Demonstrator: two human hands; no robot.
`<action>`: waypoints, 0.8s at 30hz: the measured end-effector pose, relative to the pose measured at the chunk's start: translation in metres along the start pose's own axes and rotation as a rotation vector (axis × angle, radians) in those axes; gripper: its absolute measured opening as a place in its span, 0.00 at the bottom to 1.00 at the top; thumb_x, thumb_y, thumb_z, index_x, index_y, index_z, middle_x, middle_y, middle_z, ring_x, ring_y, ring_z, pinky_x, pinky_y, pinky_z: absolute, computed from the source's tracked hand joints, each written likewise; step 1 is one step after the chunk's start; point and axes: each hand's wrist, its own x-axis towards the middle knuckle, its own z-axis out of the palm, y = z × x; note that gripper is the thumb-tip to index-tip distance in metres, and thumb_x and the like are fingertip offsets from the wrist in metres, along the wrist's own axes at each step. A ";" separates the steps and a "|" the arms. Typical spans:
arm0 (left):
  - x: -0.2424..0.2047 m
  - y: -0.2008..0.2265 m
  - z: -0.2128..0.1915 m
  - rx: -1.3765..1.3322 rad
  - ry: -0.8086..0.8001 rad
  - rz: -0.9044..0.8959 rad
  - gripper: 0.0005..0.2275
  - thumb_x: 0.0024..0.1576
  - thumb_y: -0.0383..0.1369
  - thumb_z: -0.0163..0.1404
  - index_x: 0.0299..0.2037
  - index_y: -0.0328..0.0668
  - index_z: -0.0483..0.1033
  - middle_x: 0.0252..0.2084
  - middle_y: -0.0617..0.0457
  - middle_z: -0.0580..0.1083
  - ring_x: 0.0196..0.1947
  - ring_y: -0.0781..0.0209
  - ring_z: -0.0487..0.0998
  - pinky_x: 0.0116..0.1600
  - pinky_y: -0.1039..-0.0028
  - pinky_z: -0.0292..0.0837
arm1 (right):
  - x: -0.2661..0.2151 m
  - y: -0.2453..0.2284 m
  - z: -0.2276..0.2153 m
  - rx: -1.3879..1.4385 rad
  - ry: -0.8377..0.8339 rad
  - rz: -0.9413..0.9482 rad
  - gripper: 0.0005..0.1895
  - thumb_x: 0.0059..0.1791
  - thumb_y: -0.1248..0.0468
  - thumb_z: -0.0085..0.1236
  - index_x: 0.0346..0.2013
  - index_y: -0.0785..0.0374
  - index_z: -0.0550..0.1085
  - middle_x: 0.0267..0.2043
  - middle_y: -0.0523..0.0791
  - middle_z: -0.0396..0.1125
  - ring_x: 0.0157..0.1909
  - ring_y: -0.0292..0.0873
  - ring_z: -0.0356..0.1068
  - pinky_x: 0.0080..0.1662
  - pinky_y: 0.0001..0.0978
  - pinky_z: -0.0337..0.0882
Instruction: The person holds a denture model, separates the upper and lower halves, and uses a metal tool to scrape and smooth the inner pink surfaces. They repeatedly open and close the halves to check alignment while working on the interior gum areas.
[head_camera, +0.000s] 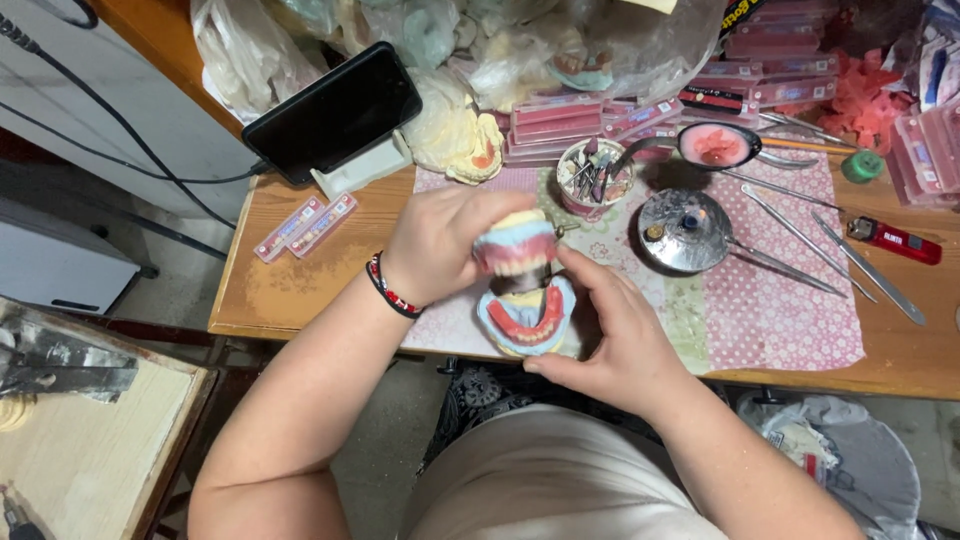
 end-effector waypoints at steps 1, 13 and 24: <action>0.004 0.001 -0.002 0.000 0.001 0.000 0.18 0.64 0.45 0.54 0.60 0.49 0.74 0.43 0.54 0.80 0.41 0.51 0.84 0.48 0.63 0.80 | 0.000 0.002 0.002 0.000 -0.001 0.000 0.59 0.30 0.50 0.84 0.69 0.66 0.65 0.50 0.51 0.73 0.49 0.56 0.74 0.54 0.52 0.73; 0.025 0.027 -0.001 -0.283 0.040 -0.546 0.27 0.52 0.37 0.69 0.60 0.47 0.71 0.51 0.43 0.78 0.55 0.36 0.79 0.61 0.48 0.72 | 0.002 -0.001 0.007 -0.218 -0.070 -0.039 0.42 0.35 0.59 0.78 0.62 0.64 0.71 0.55 0.49 0.72 0.54 0.54 0.72 0.56 0.49 0.71; -0.037 0.115 -0.003 -0.017 0.355 -0.414 0.09 0.47 0.25 0.54 0.37 0.45 0.77 0.39 0.51 0.70 0.40 0.47 0.73 0.48 0.60 0.72 | 0.002 -0.003 0.007 -0.227 -0.073 -0.049 0.42 0.33 0.62 0.78 0.60 0.64 0.71 0.54 0.50 0.72 0.53 0.55 0.73 0.55 0.50 0.72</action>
